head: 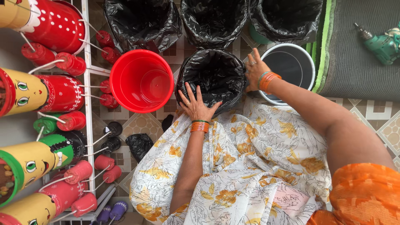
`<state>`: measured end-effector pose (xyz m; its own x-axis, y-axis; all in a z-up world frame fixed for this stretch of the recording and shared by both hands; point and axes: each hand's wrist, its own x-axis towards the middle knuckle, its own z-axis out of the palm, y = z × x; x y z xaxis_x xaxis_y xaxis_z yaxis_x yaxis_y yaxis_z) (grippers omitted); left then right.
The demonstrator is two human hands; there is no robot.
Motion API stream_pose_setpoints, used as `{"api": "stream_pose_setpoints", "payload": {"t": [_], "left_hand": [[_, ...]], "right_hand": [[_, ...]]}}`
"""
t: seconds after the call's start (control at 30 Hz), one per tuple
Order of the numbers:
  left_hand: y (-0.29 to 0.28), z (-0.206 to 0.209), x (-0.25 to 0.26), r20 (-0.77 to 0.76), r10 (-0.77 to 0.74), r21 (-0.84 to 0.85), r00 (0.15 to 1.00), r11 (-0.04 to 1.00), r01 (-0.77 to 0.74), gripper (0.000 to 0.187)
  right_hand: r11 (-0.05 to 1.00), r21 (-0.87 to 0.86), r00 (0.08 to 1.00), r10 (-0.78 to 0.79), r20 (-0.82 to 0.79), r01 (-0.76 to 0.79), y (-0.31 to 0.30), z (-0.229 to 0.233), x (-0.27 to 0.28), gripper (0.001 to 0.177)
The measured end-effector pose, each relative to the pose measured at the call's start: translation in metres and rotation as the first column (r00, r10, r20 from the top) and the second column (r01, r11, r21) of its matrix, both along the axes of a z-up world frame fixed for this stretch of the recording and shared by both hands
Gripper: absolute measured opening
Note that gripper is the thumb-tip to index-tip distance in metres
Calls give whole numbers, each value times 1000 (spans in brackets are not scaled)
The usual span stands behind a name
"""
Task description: The person lines several plastic buckets with black plastic bags. They pick up each bucket, place a bag inside, and adjust the bag to fit the bucket's shape.
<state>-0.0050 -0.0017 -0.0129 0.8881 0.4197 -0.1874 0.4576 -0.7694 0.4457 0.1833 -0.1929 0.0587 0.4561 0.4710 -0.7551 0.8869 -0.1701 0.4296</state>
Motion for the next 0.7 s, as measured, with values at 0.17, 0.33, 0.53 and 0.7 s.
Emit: {"api": "stream_pose_setpoints", "payload": {"t": [0.17, 0.33, 0.53, 0.7], "left_hand": [[2, 13, 1, 11, -33, -20, 999, 999, 33, 126], [3, 15, -1, -16, -44, -12, 999, 999, 44, 122], [0, 6, -12, 120, -62, 82, 991, 995, 52, 114], [0, 4, -14, 102, -19, 1, 995, 1000, 19, 108]], "right_hand": [[989, 28, 983, -141, -114, 145, 4, 18, 7, 77], [822, 421, 921, -302, -246, 383, -13, 45, 16, 37], [787, 605, 930, 123, -346, 121, -5, 3, -29, 31], [784, 620, 924, 226, -309, 16, -35, -70, -33, 10]]}}
